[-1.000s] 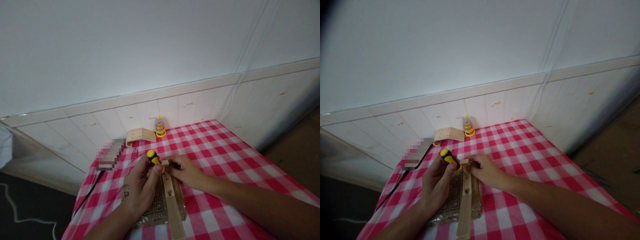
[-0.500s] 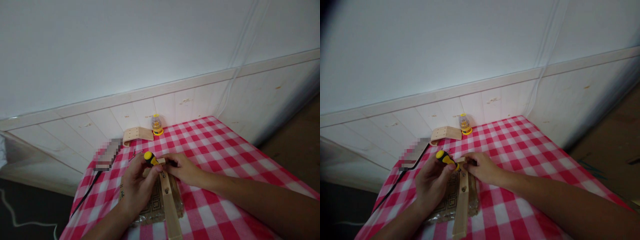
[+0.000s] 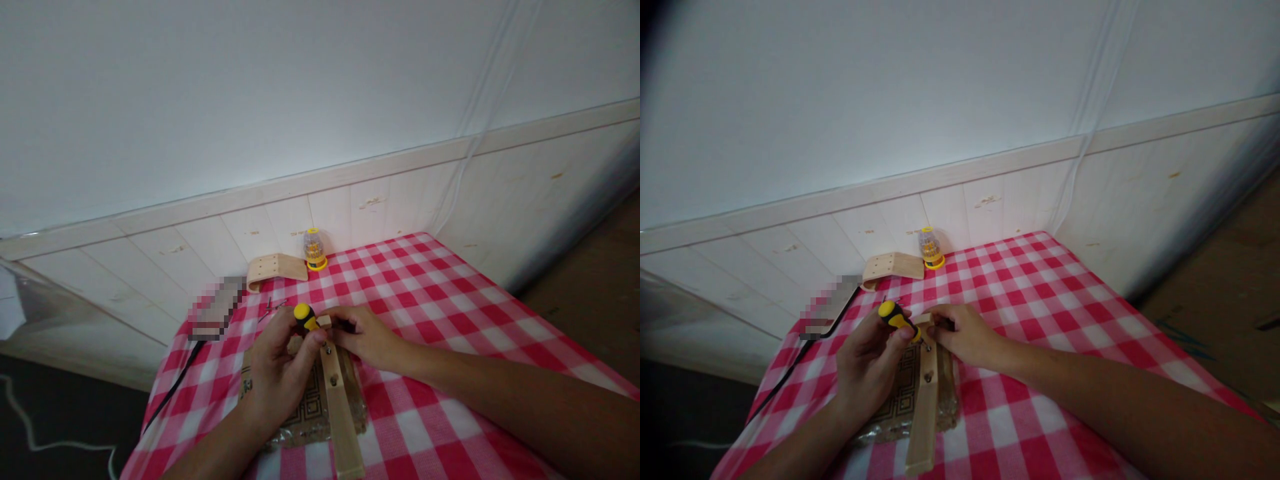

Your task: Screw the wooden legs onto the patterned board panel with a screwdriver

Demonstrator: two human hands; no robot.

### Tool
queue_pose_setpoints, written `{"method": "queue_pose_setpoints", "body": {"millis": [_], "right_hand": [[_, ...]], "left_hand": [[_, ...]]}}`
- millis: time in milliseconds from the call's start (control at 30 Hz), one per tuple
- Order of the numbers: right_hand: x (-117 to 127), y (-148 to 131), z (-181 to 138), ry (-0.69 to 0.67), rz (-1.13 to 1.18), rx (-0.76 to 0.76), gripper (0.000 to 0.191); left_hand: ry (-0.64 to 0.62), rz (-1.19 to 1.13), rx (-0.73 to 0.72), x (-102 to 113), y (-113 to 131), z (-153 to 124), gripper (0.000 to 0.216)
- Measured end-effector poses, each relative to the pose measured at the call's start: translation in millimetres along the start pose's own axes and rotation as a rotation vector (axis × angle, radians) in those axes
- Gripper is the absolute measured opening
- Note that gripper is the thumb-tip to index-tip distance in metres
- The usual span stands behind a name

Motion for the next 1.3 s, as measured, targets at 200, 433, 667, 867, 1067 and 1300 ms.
{"method": "queue_pose_setpoints", "body": {"millis": [200, 433, 667, 867, 1067, 1300], "right_hand": [[0, 0, -1, -0.007, -0.032, -0.049, 0.014], [0, 2, -1, -0.008, -0.025, -0.041, 0.012], [0, 3, 0, 0.008, -0.011, -0.036, 0.015], [0, 3, 2, 0.01, 0.011, -0.031, 0.015], [0, 5, 1, 0.0, -0.013, -0.03, 0.015], [0, 5, 1, -0.011, -0.022, -0.029, 0.015]], "left_hand": [[0.033, -0.059, -0.064, -5, 1, -2, 0.037], [0.066, -0.044, -0.178, -4, -5, -9, 0.054], [0.094, 0.007, -0.178, -4, -3, 1, 0.054], [0.105, 0.038, -0.186, -4, -2, 0, 0.052], [0.072, 0.028, -0.201, -4, -2, -2, 0.056], [0.056, 0.035, -0.182, -4, -2, -3, 0.06]]}}
Point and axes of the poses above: each hand's wrist, its own z-axis towards the middle knuckle, its own x-axis out of the back of the hand, y = z × x, the point moved 5 cm from there along z, towards the middle knuckle, and after that the axes turned 7 degrees about -y, right-handed, at the moved point
